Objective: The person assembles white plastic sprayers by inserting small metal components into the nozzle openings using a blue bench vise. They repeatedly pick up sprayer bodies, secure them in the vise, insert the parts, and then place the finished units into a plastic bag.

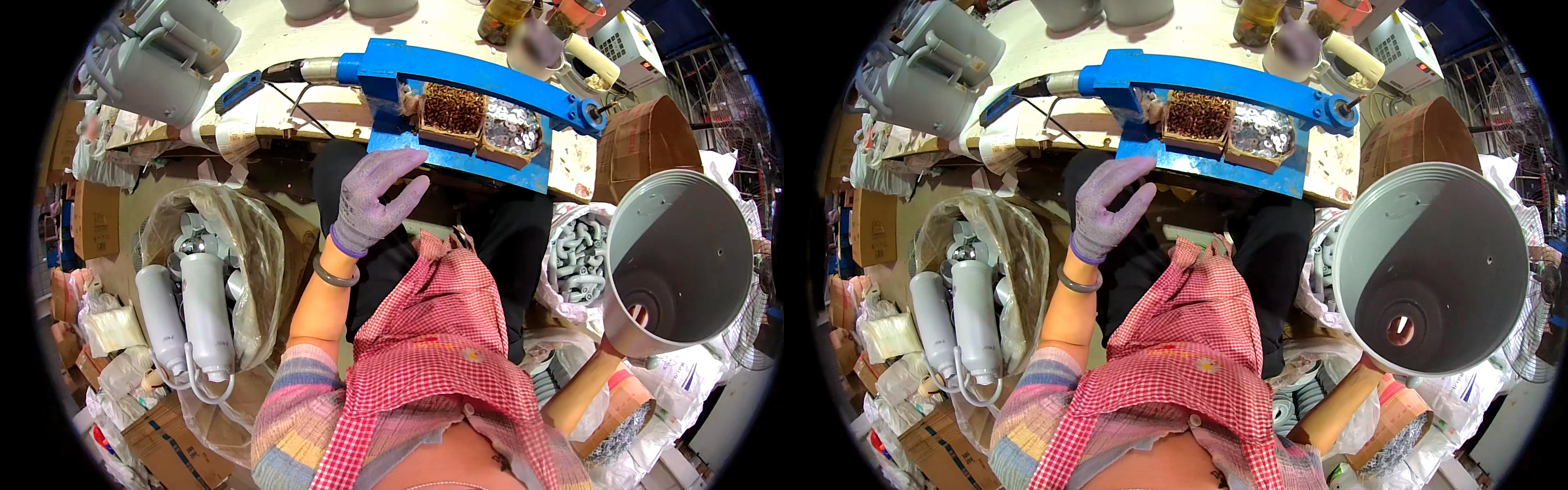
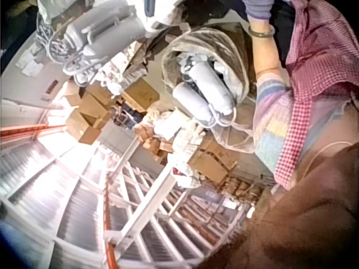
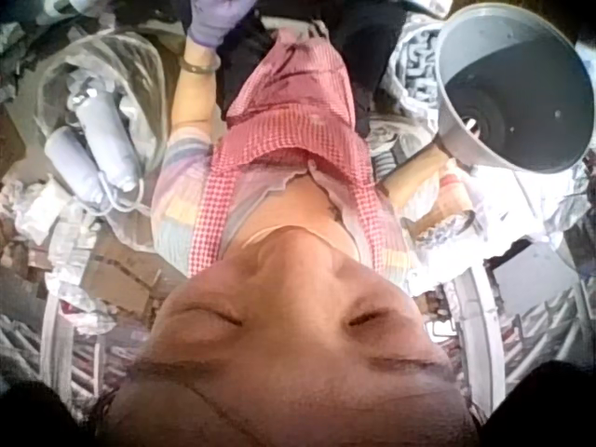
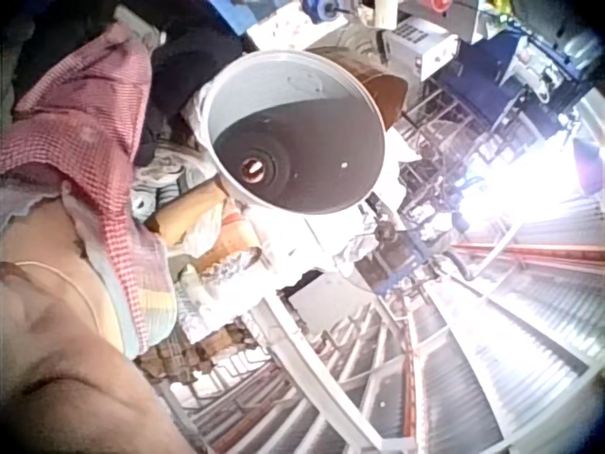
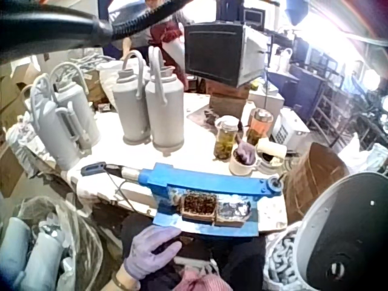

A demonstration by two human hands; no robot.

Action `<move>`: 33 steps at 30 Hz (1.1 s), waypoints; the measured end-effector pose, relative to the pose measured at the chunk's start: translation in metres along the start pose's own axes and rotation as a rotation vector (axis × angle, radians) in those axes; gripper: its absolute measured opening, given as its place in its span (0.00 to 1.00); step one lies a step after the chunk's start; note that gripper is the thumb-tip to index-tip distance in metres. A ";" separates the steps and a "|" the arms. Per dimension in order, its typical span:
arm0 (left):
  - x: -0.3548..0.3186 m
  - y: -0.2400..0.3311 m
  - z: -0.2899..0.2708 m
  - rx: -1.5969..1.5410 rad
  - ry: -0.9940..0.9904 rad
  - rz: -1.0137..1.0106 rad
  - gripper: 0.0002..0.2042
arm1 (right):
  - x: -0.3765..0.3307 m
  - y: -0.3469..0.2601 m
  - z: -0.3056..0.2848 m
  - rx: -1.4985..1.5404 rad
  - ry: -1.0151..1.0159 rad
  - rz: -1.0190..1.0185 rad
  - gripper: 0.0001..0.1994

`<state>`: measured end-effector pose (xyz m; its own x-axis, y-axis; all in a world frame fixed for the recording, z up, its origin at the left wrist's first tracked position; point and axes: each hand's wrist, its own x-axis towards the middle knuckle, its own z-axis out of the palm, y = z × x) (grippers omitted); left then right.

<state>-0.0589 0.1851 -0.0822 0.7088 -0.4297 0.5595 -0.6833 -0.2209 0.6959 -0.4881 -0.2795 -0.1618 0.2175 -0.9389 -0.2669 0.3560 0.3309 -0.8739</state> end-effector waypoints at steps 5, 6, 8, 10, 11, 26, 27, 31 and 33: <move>-0.003 0.001 -0.003 -0.003 -0.016 -0.017 0.15 | -0.004 -0.002 -0.002 -0.003 -0.010 -0.011 0.20; -0.002 0.001 -0.004 0.001 -0.010 -0.018 0.15 | -0.005 -0.003 -0.002 0.000 -0.013 -0.010 0.20; 0.000 0.000 -0.005 0.009 -0.002 -0.021 0.15 | -0.006 -0.004 -0.003 0.001 -0.016 -0.013 0.20; 0.003 -0.001 -0.007 0.029 0.008 0.015 0.15 | -0.007 -0.005 -0.003 0.002 -0.021 -0.016 0.20; 0.004 0.000 -0.008 0.037 0.011 0.020 0.15 | -0.008 -0.006 -0.003 0.002 -0.017 -0.017 0.20; -0.012 0.000 -0.018 0.050 0.046 -0.001 0.16 | 0.002 -0.001 0.016 -0.015 -0.072 -0.010 0.20; -0.012 -0.001 -0.018 0.047 0.045 -0.008 0.16 | 0.002 -0.001 0.017 -0.018 -0.072 -0.006 0.20; -0.011 -0.002 -0.016 0.029 0.036 -0.011 0.15 | 0.001 0.000 0.023 -0.029 -0.070 0.000 0.20; -0.010 -0.002 -0.015 0.026 0.041 -0.008 0.15 | 0.000 -0.001 0.024 -0.035 -0.076 0.004 0.20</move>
<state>-0.0621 0.2033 -0.0821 0.7201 -0.3921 0.5725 -0.6819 -0.2472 0.6884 -0.4664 -0.2777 -0.1509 0.2874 -0.9271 -0.2406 0.3227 0.3303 -0.8870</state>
